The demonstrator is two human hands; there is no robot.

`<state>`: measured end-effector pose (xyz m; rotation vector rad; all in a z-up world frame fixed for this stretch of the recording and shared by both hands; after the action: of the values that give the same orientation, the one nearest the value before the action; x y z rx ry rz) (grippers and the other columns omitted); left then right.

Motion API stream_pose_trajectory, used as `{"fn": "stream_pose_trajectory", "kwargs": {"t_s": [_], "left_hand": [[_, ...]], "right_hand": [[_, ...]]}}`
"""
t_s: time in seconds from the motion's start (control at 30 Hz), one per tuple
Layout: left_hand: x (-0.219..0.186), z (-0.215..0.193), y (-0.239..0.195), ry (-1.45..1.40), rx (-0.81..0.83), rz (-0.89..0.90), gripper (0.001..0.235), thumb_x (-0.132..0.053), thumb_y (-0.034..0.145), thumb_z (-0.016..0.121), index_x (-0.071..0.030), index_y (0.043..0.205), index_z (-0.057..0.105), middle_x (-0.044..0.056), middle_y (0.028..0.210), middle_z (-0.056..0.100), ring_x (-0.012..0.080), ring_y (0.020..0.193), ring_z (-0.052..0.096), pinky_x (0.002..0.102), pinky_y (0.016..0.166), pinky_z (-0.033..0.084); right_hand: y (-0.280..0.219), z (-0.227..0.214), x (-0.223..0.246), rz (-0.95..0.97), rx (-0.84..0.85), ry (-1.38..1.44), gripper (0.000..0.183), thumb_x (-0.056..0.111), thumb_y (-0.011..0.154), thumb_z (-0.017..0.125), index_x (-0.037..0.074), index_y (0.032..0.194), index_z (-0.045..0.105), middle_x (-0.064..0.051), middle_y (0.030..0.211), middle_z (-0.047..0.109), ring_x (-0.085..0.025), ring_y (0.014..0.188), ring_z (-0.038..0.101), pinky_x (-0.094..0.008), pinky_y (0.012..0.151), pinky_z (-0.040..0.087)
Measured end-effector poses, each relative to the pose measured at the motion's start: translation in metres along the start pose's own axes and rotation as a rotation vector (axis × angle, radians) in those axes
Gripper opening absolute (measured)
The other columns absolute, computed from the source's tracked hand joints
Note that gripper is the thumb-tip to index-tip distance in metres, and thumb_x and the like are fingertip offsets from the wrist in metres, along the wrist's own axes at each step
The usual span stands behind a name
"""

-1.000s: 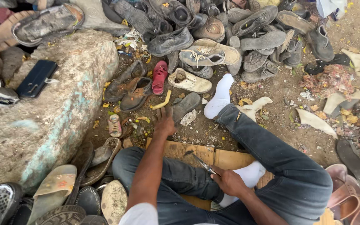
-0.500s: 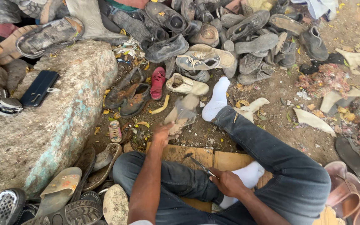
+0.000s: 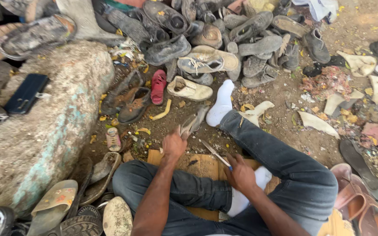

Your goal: The person sits on a cardboard sheet and uses a knife to scrape and trim the sole and edges of a worn shoe. They repeatedly reposition the shoe and continue scraping the sole area.

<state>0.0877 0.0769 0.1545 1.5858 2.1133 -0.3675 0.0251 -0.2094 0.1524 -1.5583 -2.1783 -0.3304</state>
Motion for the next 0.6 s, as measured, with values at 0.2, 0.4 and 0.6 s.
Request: {"fn": "stream_pose_trajectory", "kwargs": {"t_s": [0.2, 0.4, 0.6], "left_hand": [[-0.039, -0.003, -0.010, -0.206, 0.150, 0.024, 0.055, -0.040, 0.090, 0.072, -0.013, 0.136, 0.064, 0.019, 0.101, 0.076, 0.0366, 0.086, 0.076, 0.049, 0.079, 0.059], [-0.053, -0.005, -0.013, -0.677, 0.143, 0.291, 0.064, -0.036, 0.087, 0.076, -0.003, 0.140, 0.060, 0.022, 0.133, 0.066, 0.0337, 0.122, 0.065, 0.042, 0.104, 0.050], [-0.044, 0.012, 0.003, -0.661, 0.160, 0.301, 0.048, -0.036, 0.097, 0.067, -0.007, 0.135, 0.066, 0.018, 0.135, 0.067, 0.0331, 0.127, 0.061, 0.042, 0.108, 0.047]], "right_hand": [[0.086, 0.051, 0.019, 0.386, 0.136, 1.180, 0.063, 0.039, 0.098, 0.065, 0.006, 0.149, 0.049, -0.004, 0.120, 0.064, -0.022, 0.105, 0.064, -0.039, 0.085, 0.057], [0.136, 0.070, 0.042, 0.521, 0.047, 1.685, 0.049, 0.042, 0.107, 0.054, 0.001, 0.134, 0.058, -0.010, 0.113, 0.066, -0.023, 0.098, 0.062, -0.045, 0.085, 0.054], [0.129, 0.043, 0.049, 0.540, 0.125, 1.751, 0.052, 0.046, 0.101, 0.047, 0.011, 0.141, 0.050, -0.011, 0.137, 0.057, -0.028, 0.118, 0.057, -0.063, 0.099, 0.049]]}}
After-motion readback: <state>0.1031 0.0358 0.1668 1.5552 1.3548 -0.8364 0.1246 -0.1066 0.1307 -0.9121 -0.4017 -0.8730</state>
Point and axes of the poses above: each hand's wrist, its own y-axis towards the middle knuckle, its own z-axis out of the palm, x = y × z, the point moved 6 cm from there along y, towards the middle knuckle
